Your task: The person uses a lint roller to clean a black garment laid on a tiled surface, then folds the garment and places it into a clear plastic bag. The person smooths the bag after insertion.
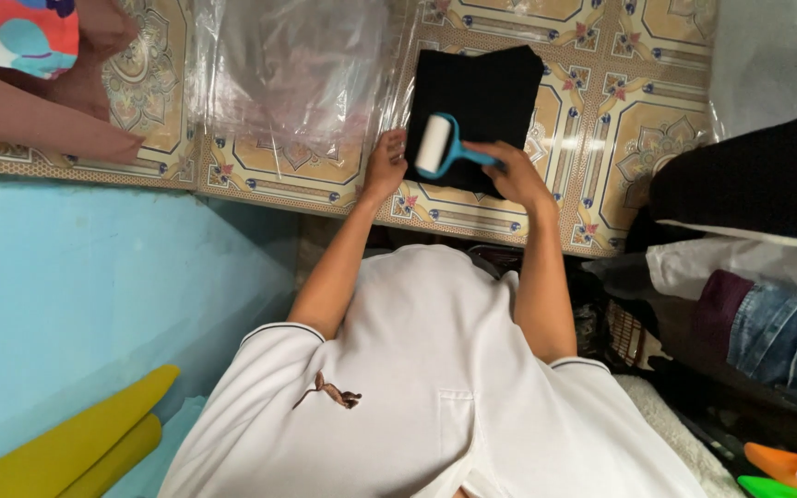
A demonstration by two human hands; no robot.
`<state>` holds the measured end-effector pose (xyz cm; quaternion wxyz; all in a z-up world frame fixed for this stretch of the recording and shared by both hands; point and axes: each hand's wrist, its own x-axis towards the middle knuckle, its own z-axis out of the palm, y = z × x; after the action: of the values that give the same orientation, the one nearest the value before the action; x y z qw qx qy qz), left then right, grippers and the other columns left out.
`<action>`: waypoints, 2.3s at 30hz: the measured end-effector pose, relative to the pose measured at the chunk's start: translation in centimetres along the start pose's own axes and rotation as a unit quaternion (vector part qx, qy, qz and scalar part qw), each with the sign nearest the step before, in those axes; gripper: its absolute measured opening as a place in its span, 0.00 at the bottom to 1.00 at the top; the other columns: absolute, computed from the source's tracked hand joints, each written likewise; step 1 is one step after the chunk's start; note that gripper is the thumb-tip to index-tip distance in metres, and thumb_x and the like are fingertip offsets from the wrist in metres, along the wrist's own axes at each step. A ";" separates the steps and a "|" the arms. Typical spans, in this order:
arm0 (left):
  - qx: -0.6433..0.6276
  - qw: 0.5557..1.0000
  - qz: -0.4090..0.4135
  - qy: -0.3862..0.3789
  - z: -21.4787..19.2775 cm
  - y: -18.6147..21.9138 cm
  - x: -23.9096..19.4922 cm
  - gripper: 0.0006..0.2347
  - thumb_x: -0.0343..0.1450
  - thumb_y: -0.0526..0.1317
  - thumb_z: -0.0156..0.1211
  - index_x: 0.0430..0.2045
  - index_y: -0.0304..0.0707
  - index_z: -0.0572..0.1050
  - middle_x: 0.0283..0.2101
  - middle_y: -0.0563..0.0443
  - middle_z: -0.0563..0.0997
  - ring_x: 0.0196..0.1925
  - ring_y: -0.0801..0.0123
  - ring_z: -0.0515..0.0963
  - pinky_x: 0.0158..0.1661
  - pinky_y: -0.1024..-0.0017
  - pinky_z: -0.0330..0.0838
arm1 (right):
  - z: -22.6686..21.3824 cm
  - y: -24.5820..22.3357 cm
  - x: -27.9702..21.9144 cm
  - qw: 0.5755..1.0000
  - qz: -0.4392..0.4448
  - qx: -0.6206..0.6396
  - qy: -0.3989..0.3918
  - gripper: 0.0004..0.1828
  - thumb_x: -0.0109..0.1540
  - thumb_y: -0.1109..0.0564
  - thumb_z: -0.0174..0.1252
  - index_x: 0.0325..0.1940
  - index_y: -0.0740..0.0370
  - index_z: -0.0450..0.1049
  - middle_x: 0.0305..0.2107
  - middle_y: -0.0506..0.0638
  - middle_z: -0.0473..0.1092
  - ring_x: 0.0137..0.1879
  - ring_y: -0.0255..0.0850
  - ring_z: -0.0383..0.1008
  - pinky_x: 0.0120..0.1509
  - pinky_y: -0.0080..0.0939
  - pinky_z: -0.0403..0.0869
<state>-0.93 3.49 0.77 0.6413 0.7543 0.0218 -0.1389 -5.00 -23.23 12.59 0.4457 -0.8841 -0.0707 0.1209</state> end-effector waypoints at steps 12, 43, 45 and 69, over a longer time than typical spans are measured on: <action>0.013 0.979 0.048 0.197 -1.3 0.6 -1.8 0.19 0.66 0.22 0.47 0.47 0.39 0.75 0.46 0.37 0.83 0.45 0.54 0.85 0.49 0.63 0.77 | 0.5 -5.0 2.0 0.984 0.110 -0.128 -0.061 0.30 0.61 0.57 0.59 0.63 0.24 0.74 0.51 0.55 0.76 0.58 0.62 0.75 0.64 0.59 0.72; 0.266 0.936 0.231 0.020 1.4 1.9 -1.8 0.17 0.66 0.35 0.68 0.49 0.47 0.77 0.49 0.48 0.74 0.52 0.48 0.78 0.51 0.55 0.75 | 5.6 -1.1 -6.7 0.940 0.270 0.097 0.184 0.31 0.62 0.58 0.59 0.67 0.53 0.55 0.30 0.66 0.74 0.26 0.61 0.78 0.28 0.60 0.75; 0.345 0.903 0.251 -0.042 1.9 2.3 -2.1 0.14 0.67 0.38 0.69 0.47 0.46 0.80 0.58 0.47 0.72 0.64 0.49 0.68 0.60 0.52 0.66 | 4.2 3.0 -4.1 0.938 0.242 0.108 0.224 0.27 0.66 0.51 0.59 0.66 0.46 0.56 0.29 0.58 0.73 0.24 0.50 0.76 0.24 0.42 0.76; 0.410 0.893 0.174 -0.069 3.0 0.6 -1.3 0.17 0.64 0.37 0.70 0.47 0.56 0.80 0.62 0.55 0.64 0.68 0.53 0.57 0.62 0.52 0.60 | -1.5 -5.9 -2.0 0.948 0.251 0.072 0.181 0.38 0.65 0.47 0.59 0.70 0.60 0.45 0.45 0.79 0.72 0.53 0.76 0.75 0.54 0.73 0.73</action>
<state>-2.57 0.63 1.20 0.2892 0.9304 -0.2130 -0.0733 -6.58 -21.36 18.50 0.4688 -0.8457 0.2448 0.0716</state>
